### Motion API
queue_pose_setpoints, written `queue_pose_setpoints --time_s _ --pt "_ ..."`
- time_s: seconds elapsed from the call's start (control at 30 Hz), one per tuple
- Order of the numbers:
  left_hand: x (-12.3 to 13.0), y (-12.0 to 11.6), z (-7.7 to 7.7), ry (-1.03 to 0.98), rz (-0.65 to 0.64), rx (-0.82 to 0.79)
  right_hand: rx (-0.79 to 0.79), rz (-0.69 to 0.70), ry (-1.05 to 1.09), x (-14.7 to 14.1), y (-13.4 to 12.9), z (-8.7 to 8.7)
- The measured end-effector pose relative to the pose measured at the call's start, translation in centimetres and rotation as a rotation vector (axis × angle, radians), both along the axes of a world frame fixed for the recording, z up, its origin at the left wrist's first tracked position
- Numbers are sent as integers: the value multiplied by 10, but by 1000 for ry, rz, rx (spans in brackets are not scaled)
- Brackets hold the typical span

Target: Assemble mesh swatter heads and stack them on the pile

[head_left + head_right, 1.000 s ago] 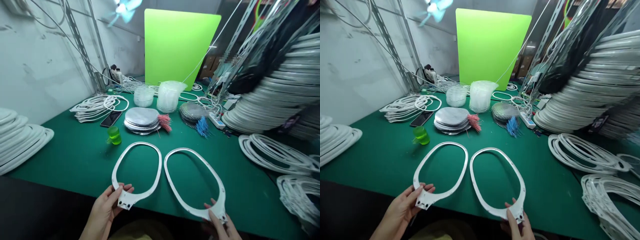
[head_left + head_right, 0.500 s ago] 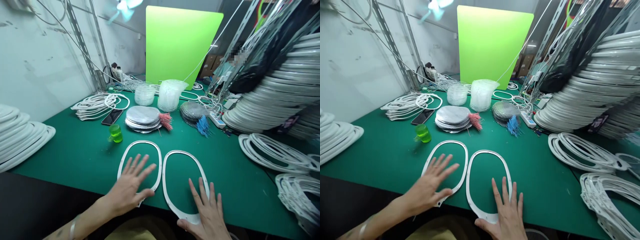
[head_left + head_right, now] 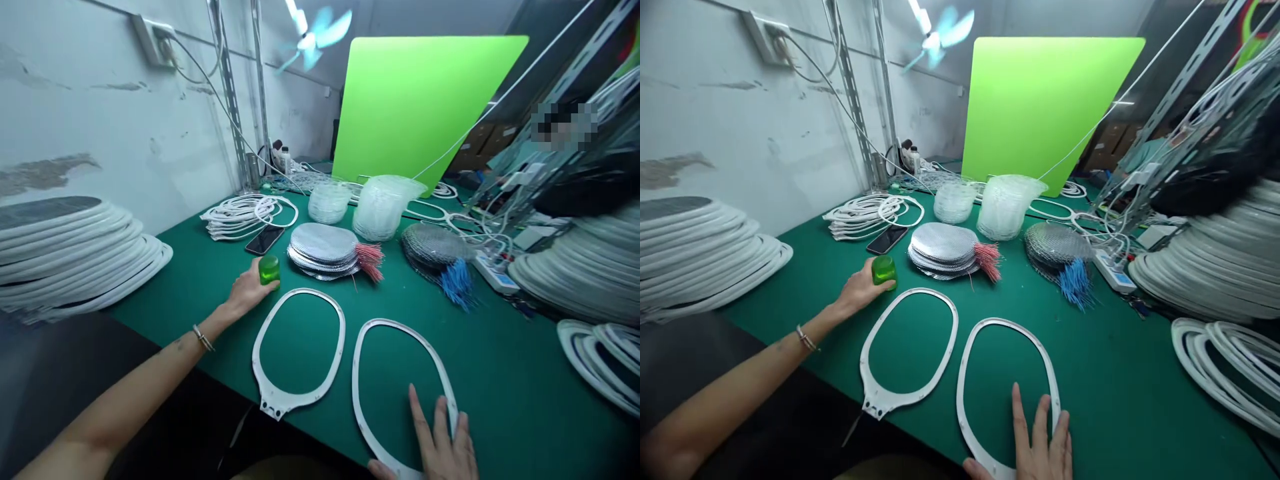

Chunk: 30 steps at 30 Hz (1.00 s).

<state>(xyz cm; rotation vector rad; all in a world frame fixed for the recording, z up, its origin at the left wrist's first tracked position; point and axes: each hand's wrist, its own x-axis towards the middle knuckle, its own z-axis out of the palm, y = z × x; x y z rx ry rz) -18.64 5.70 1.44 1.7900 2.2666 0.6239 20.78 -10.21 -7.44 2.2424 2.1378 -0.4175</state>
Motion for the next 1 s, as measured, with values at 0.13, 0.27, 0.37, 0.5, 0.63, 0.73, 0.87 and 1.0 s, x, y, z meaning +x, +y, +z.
queue_pose_setpoints --time_s 0.13,0.27,0.37,0.5,0.63,0.73,0.87,1.0 --pt "-25 13 -10 20 60 -18 -33 -51 -2 -7 -1 8" --pt "-45 16 -7 33 132 -22 -49 -87 18 -17 2 14" --pt "-43 10 -4 33 143 -6 -24 -104 12 -23 3 12" --pt "-11 -33 -19 186 -96 195 21 -118 -10 -30 1 10" --pt "13 -85 -55 322 -519 38 -19 -130 6 -39 3 15" --pt "9 -100 -76 384 -508 46 -38 -112 20 -44 6 21" --pt "-8 -94 -87 433 -500 98 13 -82 20 -51 11 25" --pt "-15 -85 -96 442 -505 159 -81 -94 38 -59 21 22"
